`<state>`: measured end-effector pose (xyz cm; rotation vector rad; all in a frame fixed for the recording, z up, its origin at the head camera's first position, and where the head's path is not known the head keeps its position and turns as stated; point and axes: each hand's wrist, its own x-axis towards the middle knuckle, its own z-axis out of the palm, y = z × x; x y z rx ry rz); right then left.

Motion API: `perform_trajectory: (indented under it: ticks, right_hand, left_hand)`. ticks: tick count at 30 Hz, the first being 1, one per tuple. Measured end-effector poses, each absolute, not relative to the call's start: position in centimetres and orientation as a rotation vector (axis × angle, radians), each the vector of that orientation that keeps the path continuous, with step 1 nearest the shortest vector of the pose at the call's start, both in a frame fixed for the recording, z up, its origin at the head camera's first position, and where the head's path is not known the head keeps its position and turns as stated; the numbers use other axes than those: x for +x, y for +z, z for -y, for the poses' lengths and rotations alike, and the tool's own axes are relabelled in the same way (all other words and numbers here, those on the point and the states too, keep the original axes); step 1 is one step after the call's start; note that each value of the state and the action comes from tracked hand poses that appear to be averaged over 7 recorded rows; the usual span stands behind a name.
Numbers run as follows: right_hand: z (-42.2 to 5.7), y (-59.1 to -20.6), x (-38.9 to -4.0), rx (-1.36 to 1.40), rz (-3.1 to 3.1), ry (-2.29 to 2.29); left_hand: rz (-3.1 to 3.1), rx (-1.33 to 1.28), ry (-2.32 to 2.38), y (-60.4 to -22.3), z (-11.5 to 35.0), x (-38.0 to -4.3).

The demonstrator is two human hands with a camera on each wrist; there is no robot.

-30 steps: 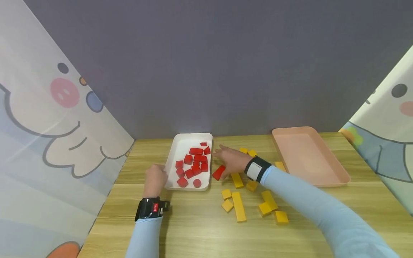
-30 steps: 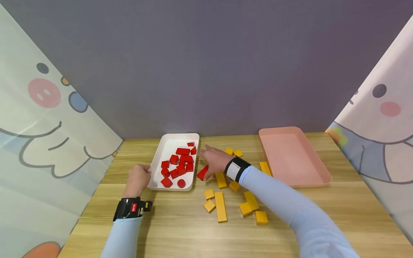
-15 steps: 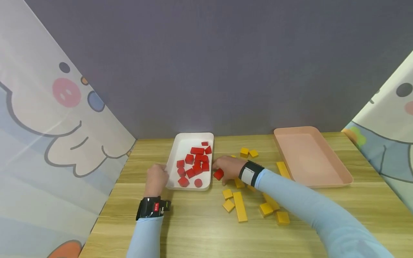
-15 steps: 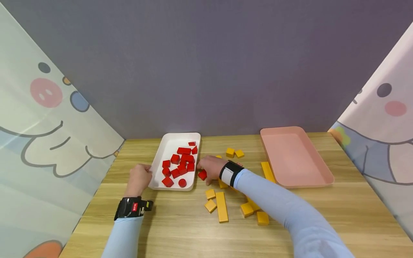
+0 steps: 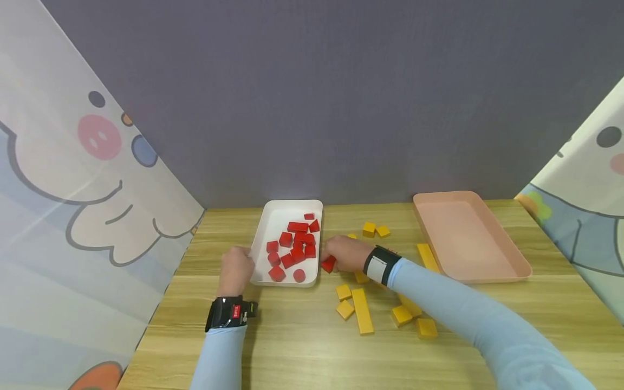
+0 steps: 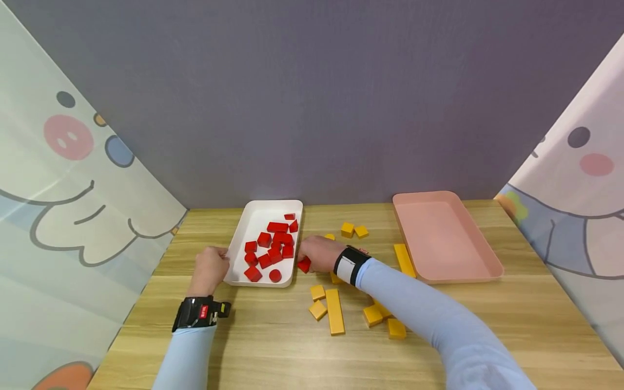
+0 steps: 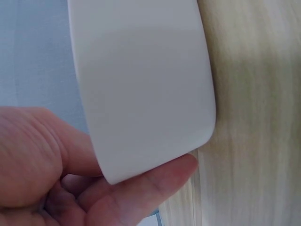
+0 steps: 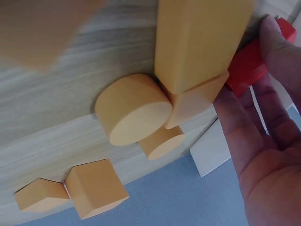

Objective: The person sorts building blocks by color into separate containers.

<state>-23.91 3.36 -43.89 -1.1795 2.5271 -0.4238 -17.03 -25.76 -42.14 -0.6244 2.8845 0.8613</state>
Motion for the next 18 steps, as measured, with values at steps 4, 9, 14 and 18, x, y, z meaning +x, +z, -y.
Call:
perform_trajectory:
  ticks: [4,9,14,18]
  right_hand:
    - [-3.7,-43.0,-24.1,-1.114,-2.545,-0.448]
    - [-3.4,-40.7,-25.0,-1.010,-2.637,-0.494]
    - [-1.6,-38.7,-25.9,-0.973,-2.779,-0.485]
    - [1.2,-38.0,-26.8,-0.994,-2.844,-0.458]
  left_hand:
    - [-2.853,-0.650,0.878,-42.0,25.7,-17.1]
    - [-2.838,-0.669,0.888,-41.8,25.8,-17.1]
    - [-2.854,-0.650,0.901,-42.0,25.8,-17.1]
    - [-2.874,-0.632,0.906,-42.2,25.8,-17.0]
